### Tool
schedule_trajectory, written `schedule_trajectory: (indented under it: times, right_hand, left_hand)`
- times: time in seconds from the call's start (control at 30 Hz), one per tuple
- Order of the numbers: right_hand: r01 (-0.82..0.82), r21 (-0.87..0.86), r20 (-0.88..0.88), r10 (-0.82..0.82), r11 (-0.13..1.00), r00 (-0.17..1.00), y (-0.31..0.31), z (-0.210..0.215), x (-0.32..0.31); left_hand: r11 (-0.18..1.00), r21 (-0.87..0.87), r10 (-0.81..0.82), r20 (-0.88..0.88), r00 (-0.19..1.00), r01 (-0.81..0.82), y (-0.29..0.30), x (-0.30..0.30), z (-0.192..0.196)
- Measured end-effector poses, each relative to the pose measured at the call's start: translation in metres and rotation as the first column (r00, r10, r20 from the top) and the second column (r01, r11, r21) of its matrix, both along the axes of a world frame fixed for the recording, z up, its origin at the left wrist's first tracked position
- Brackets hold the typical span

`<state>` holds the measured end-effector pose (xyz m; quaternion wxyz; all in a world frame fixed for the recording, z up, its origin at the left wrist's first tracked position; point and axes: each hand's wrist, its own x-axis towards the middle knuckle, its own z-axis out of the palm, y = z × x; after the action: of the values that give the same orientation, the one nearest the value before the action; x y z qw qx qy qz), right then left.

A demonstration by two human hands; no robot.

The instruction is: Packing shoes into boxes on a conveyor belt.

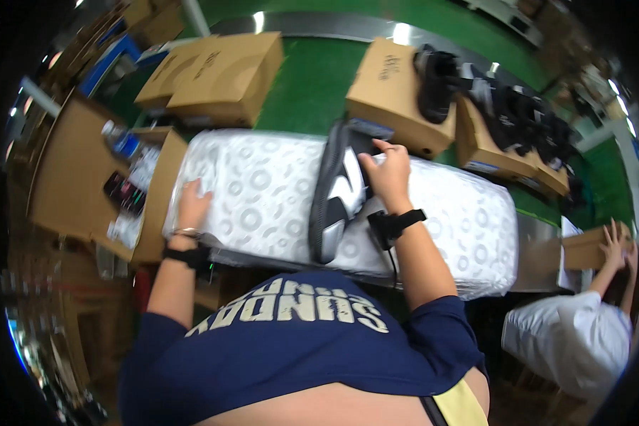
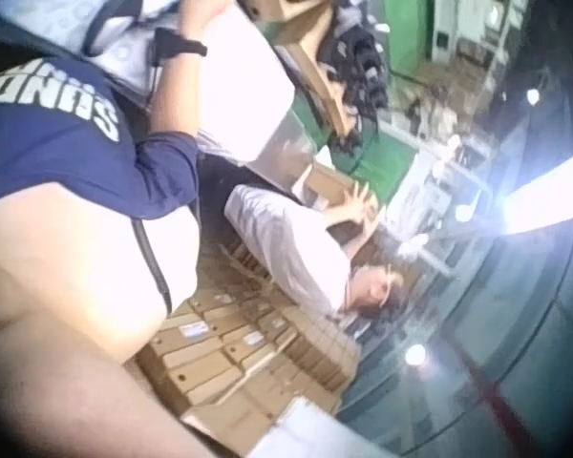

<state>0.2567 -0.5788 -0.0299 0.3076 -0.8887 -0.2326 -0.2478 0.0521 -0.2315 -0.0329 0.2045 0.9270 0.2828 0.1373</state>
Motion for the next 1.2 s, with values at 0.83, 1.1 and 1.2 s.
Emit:
schedule_trajectory:
  times: [0.83, 1.1, 1.2]
  right_hand:
    - [-0.212, 0.247, -0.609, 0.322, 0.945, 0.725, 0.005, 0.140, 0.004]
    - [0.002, 0.729, -0.545, 0.580, 0.684, 0.605, -0.162, 0.115, 0.024]
    - [0.351, 0.227, -0.913, 0.074, 0.908, 0.401, -0.193, 0.032, 0.007]
  left_hand:
    - [-0.070, -0.275, -0.727, -0.644, -0.238, 0.959, -0.260, 0.117, 0.104]
    - [0.146, 0.061, -0.906, 0.409, 0.109, 0.987, -0.218, 0.103, 0.177]
    - [0.272, 0.102, -0.939, 0.246, 0.241, 0.957, -0.219, 0.121, 0.128]
